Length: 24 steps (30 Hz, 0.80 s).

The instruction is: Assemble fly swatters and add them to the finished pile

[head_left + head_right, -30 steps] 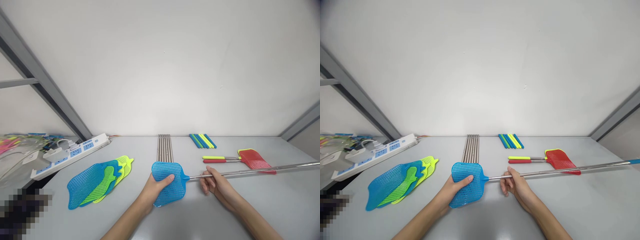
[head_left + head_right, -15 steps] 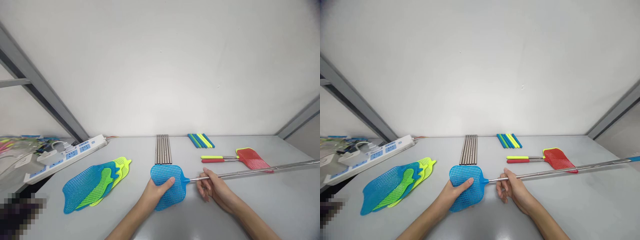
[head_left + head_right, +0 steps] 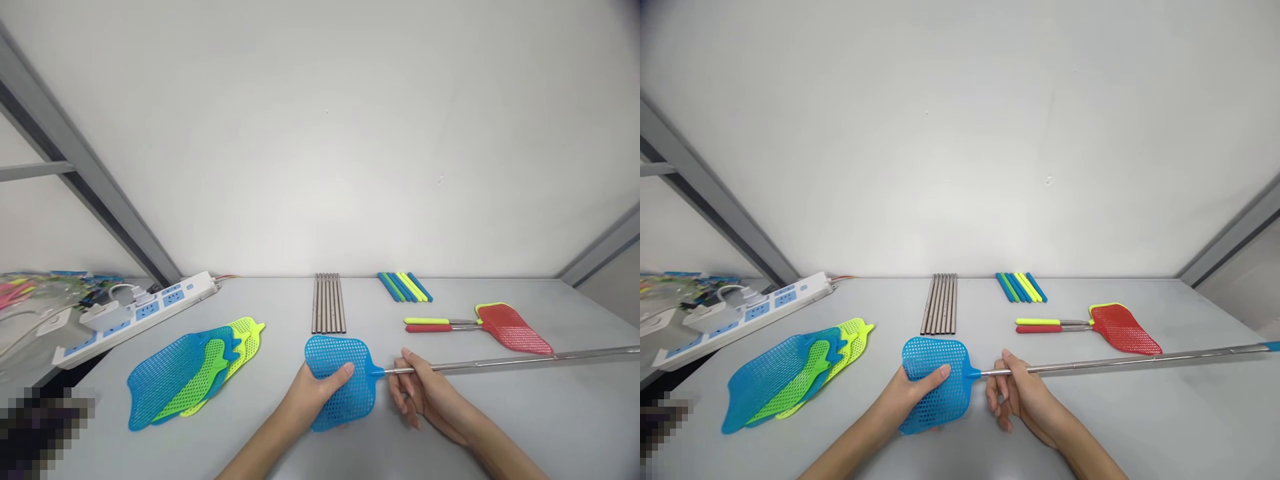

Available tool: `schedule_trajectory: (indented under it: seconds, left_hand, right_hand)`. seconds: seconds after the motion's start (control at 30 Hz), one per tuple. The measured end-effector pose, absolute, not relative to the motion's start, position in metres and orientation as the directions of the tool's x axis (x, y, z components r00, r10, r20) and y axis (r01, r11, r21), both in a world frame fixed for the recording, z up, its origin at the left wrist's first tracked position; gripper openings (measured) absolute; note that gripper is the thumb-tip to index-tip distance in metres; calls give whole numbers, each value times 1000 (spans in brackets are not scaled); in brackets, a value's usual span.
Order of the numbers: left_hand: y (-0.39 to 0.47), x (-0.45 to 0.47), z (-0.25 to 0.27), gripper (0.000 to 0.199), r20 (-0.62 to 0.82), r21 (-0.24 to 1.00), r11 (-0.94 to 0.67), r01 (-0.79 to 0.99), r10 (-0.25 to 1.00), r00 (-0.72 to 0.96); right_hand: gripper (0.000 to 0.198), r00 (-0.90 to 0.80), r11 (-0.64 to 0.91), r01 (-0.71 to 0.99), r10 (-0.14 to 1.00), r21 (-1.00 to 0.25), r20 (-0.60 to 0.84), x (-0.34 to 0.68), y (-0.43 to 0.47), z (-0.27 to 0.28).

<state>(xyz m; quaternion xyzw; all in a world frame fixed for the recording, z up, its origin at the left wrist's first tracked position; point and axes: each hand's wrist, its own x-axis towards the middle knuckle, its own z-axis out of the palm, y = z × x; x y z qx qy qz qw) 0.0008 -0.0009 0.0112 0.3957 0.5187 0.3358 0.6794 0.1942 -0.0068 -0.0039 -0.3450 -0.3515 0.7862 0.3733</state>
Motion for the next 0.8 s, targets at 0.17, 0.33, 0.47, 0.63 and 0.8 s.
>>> schedule_trajectory:
  seconds: [0.17, 0.33, 0.47, 0.63, 0.8]
  left_hand:
    - [-2, 1, 12, 46, -438, 888, 459, -34, 864, 248]
    - [-3, -1, 11, 40, -388, 913, 406, -24, 887, 248]
    - [-3, -2, 9, 34, -281, 952, 300, -52, 931, 234]
    - [-2, -2, 6, 36, -250, 961, 270, -63, 942, 222]
    - [-3, -1, 6, 35, -242, 963, 262, -57, 942, 233]
  right_hand:
    - [46, -488, -474, -350, 828, -808, -275, 193, -7, -4]
    - [48, -483, -434, -347, 843, -831, -238, 192, -7, -1]
    - [47, -466, -413, -334, 854, -847, -233, 191, -8, 1]
    - [48, -463, -395, -340, 860, -853, -214, 191, -10, -1]
    - [47, -450, -392, -332, 865, -858, -221, 190, -9, -4]
